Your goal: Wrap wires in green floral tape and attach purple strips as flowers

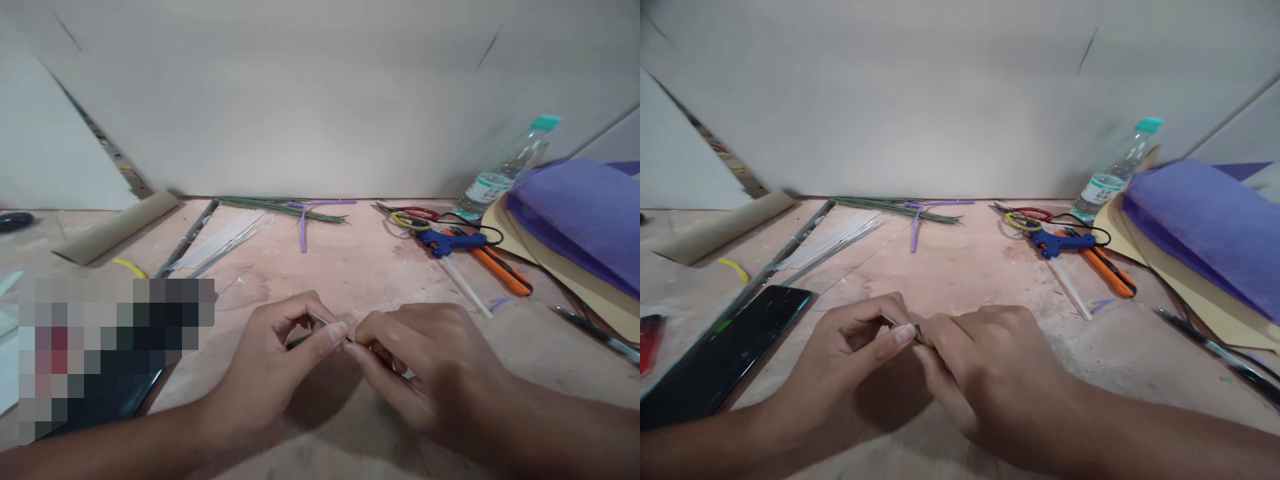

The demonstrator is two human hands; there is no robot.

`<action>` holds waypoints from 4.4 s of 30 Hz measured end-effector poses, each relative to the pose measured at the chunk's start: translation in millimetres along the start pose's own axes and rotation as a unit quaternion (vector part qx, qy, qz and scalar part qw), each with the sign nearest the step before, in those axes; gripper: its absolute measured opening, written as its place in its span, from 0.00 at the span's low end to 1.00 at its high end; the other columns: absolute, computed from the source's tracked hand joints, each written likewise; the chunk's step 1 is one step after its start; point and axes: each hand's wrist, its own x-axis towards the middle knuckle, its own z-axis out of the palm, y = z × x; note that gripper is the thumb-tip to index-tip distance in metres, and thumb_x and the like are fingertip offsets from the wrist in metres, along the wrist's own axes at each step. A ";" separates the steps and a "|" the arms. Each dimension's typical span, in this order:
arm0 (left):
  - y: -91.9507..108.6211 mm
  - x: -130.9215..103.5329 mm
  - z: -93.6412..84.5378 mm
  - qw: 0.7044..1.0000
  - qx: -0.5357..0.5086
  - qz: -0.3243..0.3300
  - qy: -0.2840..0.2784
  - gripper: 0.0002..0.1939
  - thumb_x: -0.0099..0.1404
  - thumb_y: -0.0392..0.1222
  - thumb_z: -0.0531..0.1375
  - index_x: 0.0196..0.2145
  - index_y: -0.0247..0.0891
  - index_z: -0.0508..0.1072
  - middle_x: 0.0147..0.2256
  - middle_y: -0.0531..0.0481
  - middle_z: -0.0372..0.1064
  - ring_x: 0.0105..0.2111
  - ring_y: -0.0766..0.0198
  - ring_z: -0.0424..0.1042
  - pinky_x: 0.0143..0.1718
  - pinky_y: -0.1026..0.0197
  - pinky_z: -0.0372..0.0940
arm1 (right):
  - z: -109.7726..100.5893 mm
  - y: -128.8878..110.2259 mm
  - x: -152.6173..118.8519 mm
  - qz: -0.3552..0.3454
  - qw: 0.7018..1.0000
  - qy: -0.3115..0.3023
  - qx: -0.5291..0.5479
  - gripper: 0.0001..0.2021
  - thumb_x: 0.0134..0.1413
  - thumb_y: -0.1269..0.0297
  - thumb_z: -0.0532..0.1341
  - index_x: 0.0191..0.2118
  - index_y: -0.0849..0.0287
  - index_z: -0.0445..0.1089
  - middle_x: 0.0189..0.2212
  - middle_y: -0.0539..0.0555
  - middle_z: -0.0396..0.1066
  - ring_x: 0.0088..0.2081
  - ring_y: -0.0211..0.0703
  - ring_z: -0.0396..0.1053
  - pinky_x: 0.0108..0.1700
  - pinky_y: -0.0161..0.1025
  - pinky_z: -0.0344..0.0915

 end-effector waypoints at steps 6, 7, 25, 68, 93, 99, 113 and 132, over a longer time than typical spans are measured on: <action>0.6 2.4 0.5 1.000 -0.005 0.006 -0.020 0.11 0.70 0.45 0.67 0.31 0.38 0.79 0.29 0.55 0.73 0.31 0.68 0.70 0.35 0.65 0.62 | 0.1 0.4 -0.3 -0.004 1.000 -0.026 0.015 0.08 0.68 0.72 0.57 0.36 0.56 0.70 0.23 0.44 0.70 0.22 0.37 0.64 0.30 0.39 0.54; 0.8 2.7 0.3 1.000 -0.007 0.008 -0.020 0.10 0.70 0.45 0.67 0.31 0.38 0.79 0.29 0.55 0.73 0.31 0.69 0.69 0.34 0.66 0.62 | -0.8 0.0 -0.1 0.005 0.999 -0.033 0.021 0.08 0.68 0.72 0.57 0.36 0.56 0.70 0.24 0.44 0.71 0.22 0.37 0.65 0.30 0.39 0.54; 5.8 2.7 -0.6 0.999 -0.007 0.019 -0.029 0.10 0.69 0.43 0.67 0.30 0.38 0.78 0.29 0.54 0.72 0.30 0.68 0.69 0.34 0.66 0.63 | -15.8 -1.8 9.2 0.057 0.986 -0.103 0.114 0.10 0.72 0.65 0.57 0.35 0.57 0.68 0.25 0.44 0.70 0.24 0.35 0.64 0.29 0.36 0.54; 6.5 4.8 -0.5 0.999 -0.015 -0.004 -0.033 0.11 0.69 0.45 0.67 0.31 0.36 0.78 0.27 0.54 0.70 0.27 0.69 0.64 0.30 0.65 0.58 | -7.1 -7.3 3.9 0.081 0.987 -0.081 0.112 0.14 0.68 0.74 0.56 0.30 0.53 0.65 0.23 0.47 0.75 0.21 0.36 0.70 0.23 0.33 0.61; 4.1 3.5 0.6 0.999 0.043 0.001 -0.024 0.14 0.70 0.46 0.65 0.28 0.36 0.75 0.26 0.55 0.67 0.27 0.68 0.63 0.30 0.63 0.57 | -6.6 -7.1 1.2 0.048 0.996 -0.046 0.065 0.12 0.65 0.74 0.58 0.30 0.55 0.67 0.19 0.45 0.70 0.18 0.34 0.64 0.22 0.33 0.55; 4.2 5.5 -0.8 0.999 0.006 0.002 -0.046 0.13 0.71 0.46 0.65 0.31 0.37 0.76 0.28 0.55 0.68 0.28 0.68 0.63 0.30 0.64 0.57 | -9.4 -8.9 2.1 0.080 0.987 -0.080 0.117 0.16 0.68 0.74 0.57 0.27 0.54 0.63 0.19 0.45 0.69 0.17 0.34 0.65 0.22 0.32 0.57; 2.4 7.4 -2.0 0.997 0.058 0.041 -0.025 0.13 0.69 0.43 0.65 0.27 0.36 0.75 0.26 0.55 0.66 0.27 0.68 0.63 0.30 0.63 0.57 | -4.7 -4.5 -3.8 0.052 0.995 -0.067 0.044 0.05 0.66 0.71 0.59 0.38 0.54 0.67 0.25 0.45 0.73 0.24 0.38 0.70 0.28 0.38 0.55; 2.4 5.3 -3.9 0.996 0.019 0.072 -0.057 0.10 0.71 0.40 0.65 0.30 0.38 0.78 0.28 0.55 0.68 0.30 0.70 0.65 0.32 0.64 0.58 | -6.0 -12.5 0.4 0.086 0.993 -0.036 0.076 0.10 0.64 0.74 0.57 0.31 0.55 0.66 0.19 0.42 0.65 0.19 0.33 0.63 0.25 0.34 0.54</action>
